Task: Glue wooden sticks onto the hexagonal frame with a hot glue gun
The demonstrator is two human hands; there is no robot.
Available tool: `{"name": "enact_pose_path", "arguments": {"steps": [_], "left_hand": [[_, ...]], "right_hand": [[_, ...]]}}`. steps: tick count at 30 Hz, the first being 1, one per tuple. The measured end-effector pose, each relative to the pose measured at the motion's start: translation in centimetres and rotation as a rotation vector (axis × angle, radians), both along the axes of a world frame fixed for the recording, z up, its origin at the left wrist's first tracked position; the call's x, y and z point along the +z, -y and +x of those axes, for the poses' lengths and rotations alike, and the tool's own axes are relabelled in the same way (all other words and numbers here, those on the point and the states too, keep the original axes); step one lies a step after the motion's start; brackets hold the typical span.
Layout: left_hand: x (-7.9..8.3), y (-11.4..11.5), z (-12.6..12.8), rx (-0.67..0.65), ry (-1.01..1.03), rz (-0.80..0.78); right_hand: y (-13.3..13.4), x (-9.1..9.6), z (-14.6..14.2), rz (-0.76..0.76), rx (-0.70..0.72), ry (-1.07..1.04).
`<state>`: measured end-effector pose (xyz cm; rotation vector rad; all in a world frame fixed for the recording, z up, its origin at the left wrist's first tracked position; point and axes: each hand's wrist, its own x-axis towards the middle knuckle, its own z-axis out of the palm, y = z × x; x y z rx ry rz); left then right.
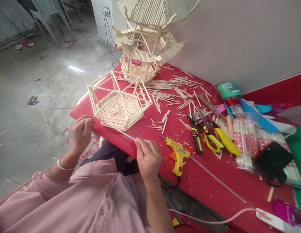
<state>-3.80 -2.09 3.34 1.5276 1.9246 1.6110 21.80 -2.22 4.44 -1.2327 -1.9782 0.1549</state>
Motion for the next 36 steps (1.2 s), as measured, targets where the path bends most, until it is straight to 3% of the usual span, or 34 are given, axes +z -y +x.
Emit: {"name": "enact_pose_path", "arguments": {"steps": [7,13,21,30,36], "left_hand": [[0.0,-1.5,-0.4,-0.235,0.163,-0.094],[-0.8,-2.1,-0.5,-0.225,0.202,-0.028],[-0.7,-2.5,-0.8,-0.246,0.292,-0.075],[-1.0,-2.8,-0.6,-0.252,0.25,0.038],[-1.1,-3.0,-0.7,-0.254,0.255,0.022]], "right_hand": [[-0.4,-0.3,-0.3,0.038,0.002,0.023],[-0.6,-0.5,-0.5,0.076,0.003,0.009],[-1.7,-0.6,-0.4,0.062,-0.004,-0.001],[-2.9,-1.1,-0.8,0.089,-0.018,-0.064],[-3.6,-1.6,-0.9,0.102,-0.007,-0.105]]}}
